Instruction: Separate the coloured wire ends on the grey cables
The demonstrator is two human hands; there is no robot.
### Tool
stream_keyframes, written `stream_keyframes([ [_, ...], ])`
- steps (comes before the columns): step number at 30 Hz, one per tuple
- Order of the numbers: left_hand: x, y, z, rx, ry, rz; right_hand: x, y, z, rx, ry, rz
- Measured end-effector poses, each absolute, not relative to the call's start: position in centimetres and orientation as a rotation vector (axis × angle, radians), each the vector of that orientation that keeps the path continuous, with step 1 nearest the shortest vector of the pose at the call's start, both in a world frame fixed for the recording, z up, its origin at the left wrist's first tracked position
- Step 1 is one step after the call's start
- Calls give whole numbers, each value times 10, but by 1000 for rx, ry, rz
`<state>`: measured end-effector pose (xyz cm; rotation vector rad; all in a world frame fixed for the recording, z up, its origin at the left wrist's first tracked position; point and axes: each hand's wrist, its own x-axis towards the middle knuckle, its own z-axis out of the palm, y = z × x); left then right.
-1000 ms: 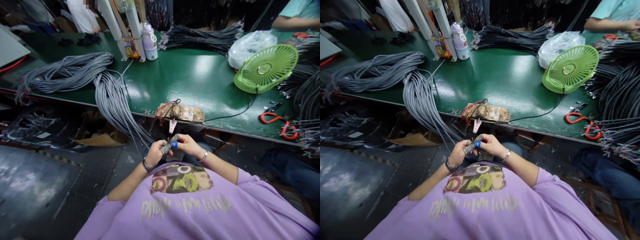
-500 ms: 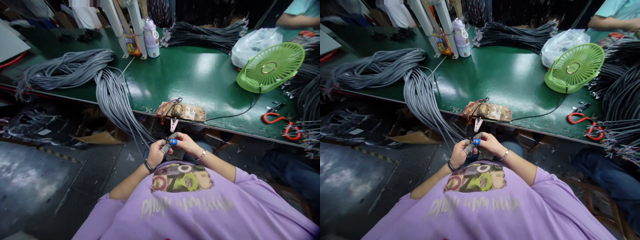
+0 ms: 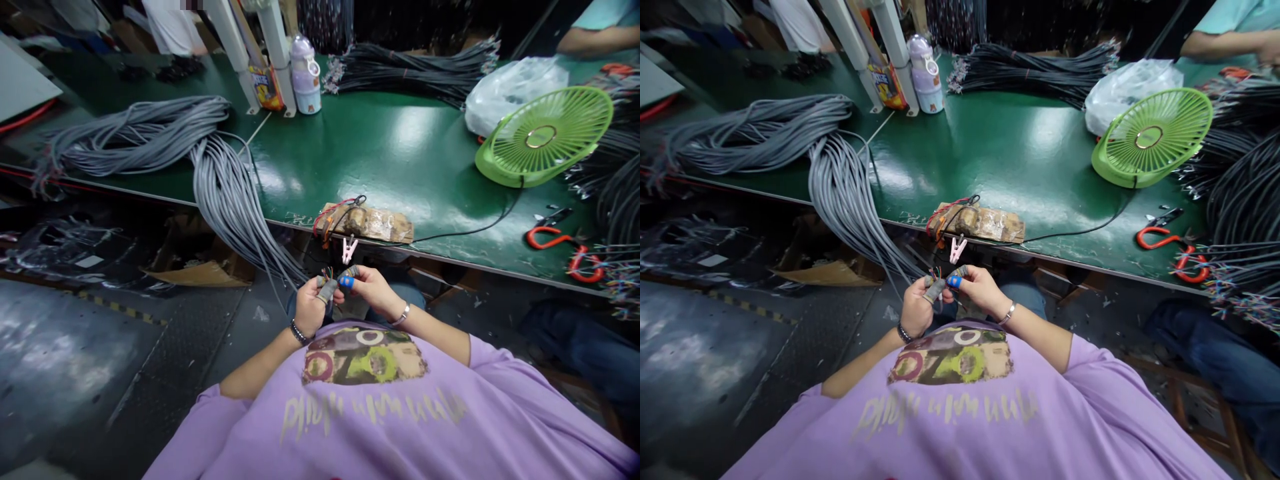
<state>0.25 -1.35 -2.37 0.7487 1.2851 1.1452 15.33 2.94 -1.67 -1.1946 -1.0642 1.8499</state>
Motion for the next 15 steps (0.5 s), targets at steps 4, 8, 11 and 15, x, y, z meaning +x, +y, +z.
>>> stream_keyframes([
  [4, 4, -11, -21, 699, 1262, 1159, 154, 30, -14, -1196, -1059, 1828],
  [8, 4, -11, -16, 695, 1258, 1165, 157, 29, -14, -1161, -1075, 1850],
  [11, 2, -10, -11, 706, 1255, 1185, 160, 31, -16, -1152, -1020, 1914],
  [15, 0, -5, -1, 708, 1206, 1129, 161, 45, -17, -1149, -751, 1952],
])
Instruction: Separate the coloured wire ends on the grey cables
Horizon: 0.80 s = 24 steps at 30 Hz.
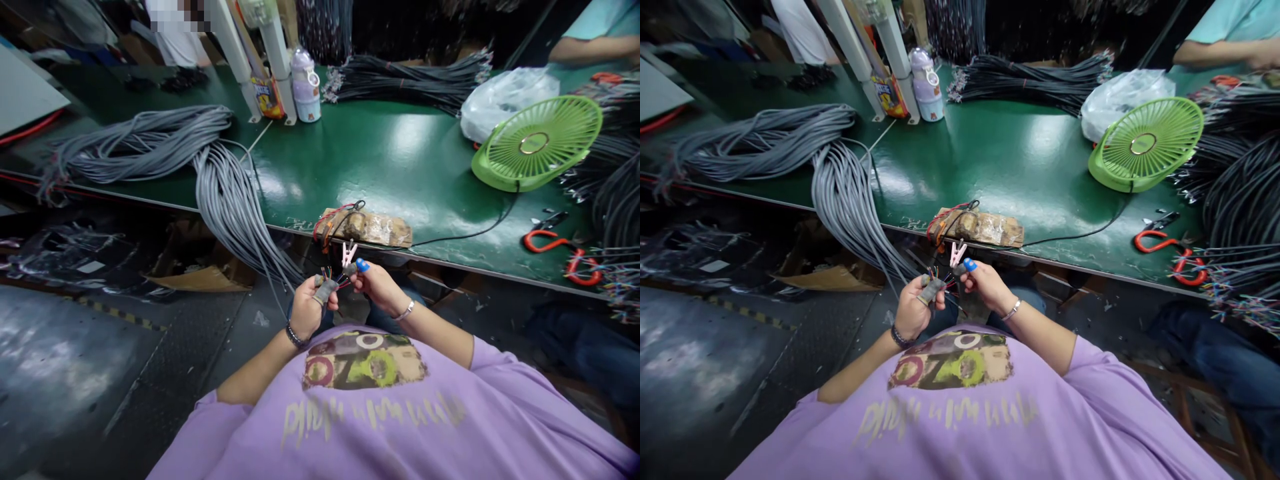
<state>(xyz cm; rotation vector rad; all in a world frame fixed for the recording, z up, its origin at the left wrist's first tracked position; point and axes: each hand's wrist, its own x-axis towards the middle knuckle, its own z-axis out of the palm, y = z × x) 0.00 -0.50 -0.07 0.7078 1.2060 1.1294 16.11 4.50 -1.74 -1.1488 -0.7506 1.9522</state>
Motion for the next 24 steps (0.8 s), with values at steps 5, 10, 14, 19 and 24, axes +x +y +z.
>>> stream_keyframes([
  [5, 3, 6, 12, 647, 1090, 1027, 155, 69, -14, -1045, -797, 2023],
  [10, 9, 14, 17, 627, 1074, 980, 146, 74, -15, -1067, -940, 1813],
  [14, 12, 16, 13, 627, 1070, 980, 141, 75, -11, -965, -624, 2020],
  [19, 14, 17, 7, 614, 1087, 984, 138, 79, -7, -958, -452, 2029],
  [24, 15, 18, 5, 633, 1099, 964, 137, 78, -11, -956, -437, 2024],
])
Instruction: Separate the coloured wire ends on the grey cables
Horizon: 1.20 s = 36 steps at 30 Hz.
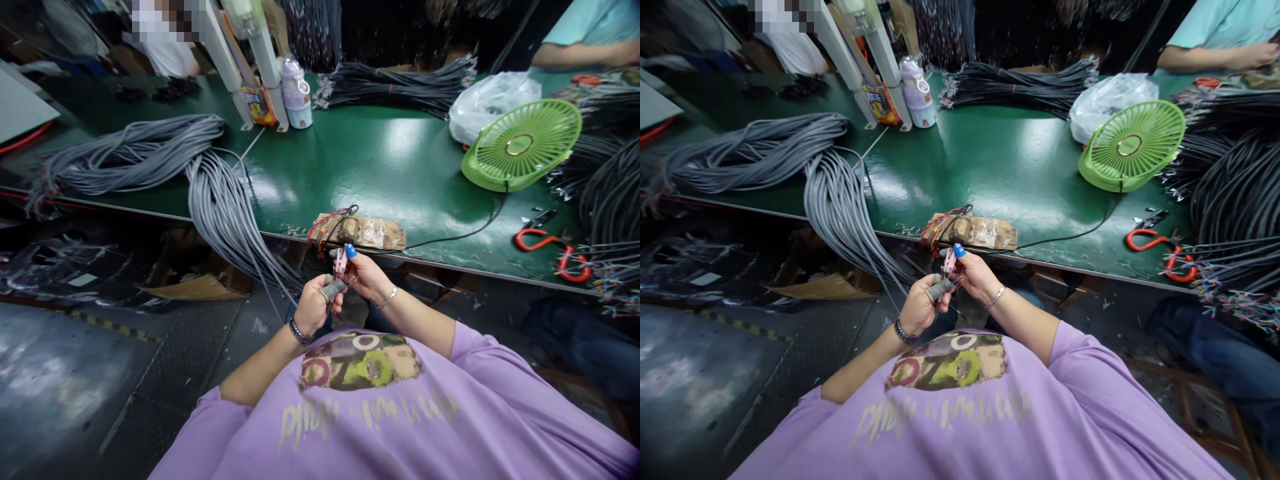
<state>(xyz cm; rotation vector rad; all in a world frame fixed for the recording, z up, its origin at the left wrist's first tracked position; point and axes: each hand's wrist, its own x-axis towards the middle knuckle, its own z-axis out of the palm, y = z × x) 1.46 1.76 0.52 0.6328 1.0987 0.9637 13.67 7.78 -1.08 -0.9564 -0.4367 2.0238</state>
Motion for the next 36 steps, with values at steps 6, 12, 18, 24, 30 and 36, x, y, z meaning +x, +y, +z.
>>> stream_keyframes([
  [6, 13, 13, 7, 669, 1128, 1016, 138, 75, -7, -953, -336, 2107],
  [12, 12, 1, 5, 749, 1152, 1060, 143, 74, -2, -939, -365, 2142],
  [18, 14, -1, 4, 716, 1148, 1118, 144, 72, -10, -908, -523, 2036],
  [24, 13, -4, 3, 738, 1146, 1178, 145, 65, -25, -1042, -819, 1706],
  [30, 14, -5, -1, 761, 1166, 1199, 142, 72, -22, -877, -534, 2056],
  [36, 20, 2, -5, 770, 1189, 1136, 137, 76, -22, -851, -358, 2059],
])
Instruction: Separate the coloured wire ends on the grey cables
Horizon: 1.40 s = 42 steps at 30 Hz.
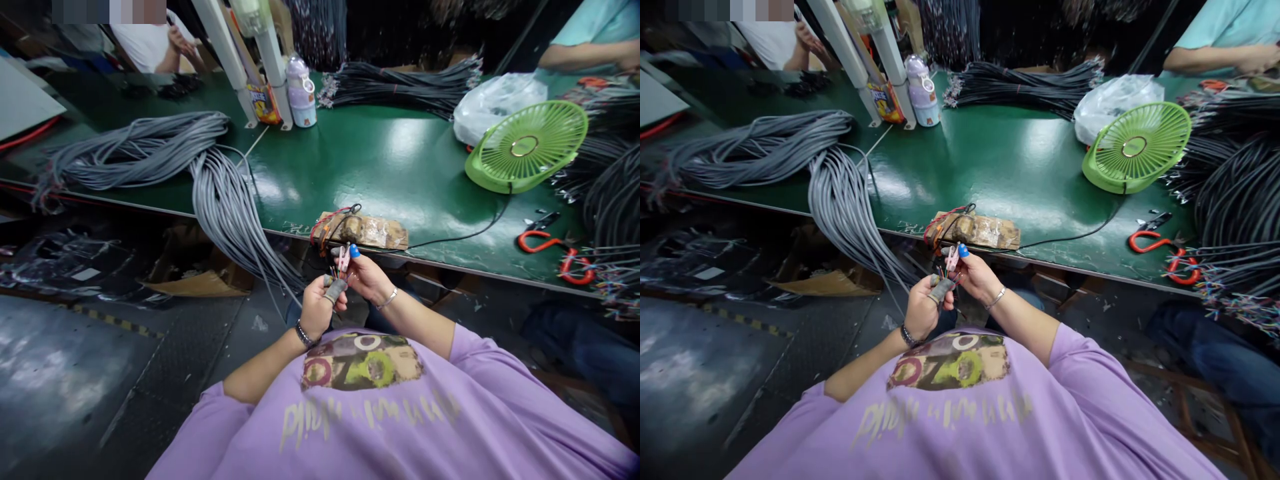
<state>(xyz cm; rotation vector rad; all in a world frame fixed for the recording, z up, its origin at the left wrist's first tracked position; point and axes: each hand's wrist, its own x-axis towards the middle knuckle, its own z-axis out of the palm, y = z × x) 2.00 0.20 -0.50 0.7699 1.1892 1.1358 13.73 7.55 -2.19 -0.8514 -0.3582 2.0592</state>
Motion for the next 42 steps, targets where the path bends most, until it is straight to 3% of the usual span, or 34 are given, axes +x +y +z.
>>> stream_keyframes([
  [27, 20, 1, 6, 533, 1163, 1239, 146, 74, -2, -1056, -422, 2126],
  [42, 24, 8, 8, 399, 1149, 1141, 144, 75, -16, -844, -315, 2138],
])
